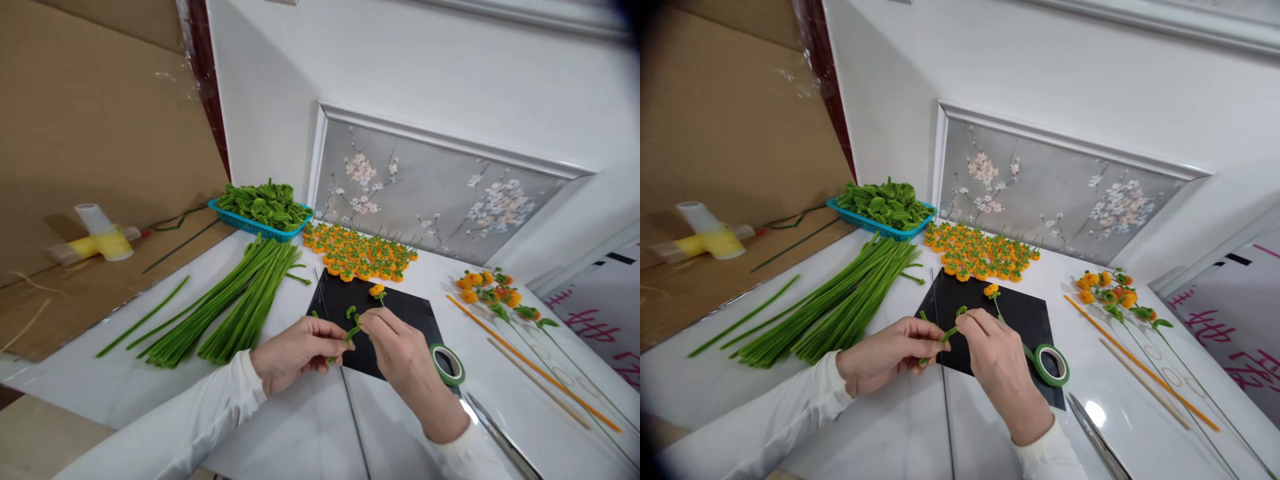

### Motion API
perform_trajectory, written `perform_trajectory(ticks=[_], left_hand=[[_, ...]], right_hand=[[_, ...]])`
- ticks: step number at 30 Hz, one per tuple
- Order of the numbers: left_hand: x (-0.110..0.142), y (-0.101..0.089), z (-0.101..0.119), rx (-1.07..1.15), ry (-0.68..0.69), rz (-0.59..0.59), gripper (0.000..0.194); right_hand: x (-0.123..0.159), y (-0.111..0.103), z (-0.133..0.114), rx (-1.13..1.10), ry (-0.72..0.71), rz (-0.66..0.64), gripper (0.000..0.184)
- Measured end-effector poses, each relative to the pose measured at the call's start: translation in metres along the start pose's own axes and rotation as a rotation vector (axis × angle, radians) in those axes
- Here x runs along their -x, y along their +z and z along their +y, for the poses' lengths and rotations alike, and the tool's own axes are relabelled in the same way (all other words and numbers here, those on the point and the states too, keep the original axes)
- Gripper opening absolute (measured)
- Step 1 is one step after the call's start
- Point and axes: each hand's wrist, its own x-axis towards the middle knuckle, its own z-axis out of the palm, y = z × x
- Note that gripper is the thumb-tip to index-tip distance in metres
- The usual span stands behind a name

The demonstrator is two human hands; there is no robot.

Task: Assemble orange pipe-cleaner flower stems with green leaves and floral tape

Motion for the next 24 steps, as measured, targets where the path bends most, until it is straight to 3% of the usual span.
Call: perform_trajectory(ticks=[4,7,15,19,24], left_hand=[[0.003,0.004,0.002,-0.03,0.063,0.017,0.013],[0.004,0.006,0.002,-0.06,0.088,-0.012,0.013],[0.004,0.0,0.002,-0.053,-0.108,-0.138,0.014],[0.004,-0.002,0.003,-0.123,-0.154,-0.167,0.021],[0.005,-0.003,0.003,-0.171,-0.116,-0.144,0.025]], right_hand=[[-0.002,0.004,-0.007,-0.316,0.102,-0.049,0.018],[-0.003,0.0,-0.009,-0.406,0.137,-0.085,0.018],[0.001,-0.018,-0.002,-0.33,-0.013,-0.306,0.024],[0.003,-0.022,-0.001,-0.33,0.0,-0.336,0.025],[0.003,-0.021,-0.001,-0.313,-0.017,-0.329,0.027]])
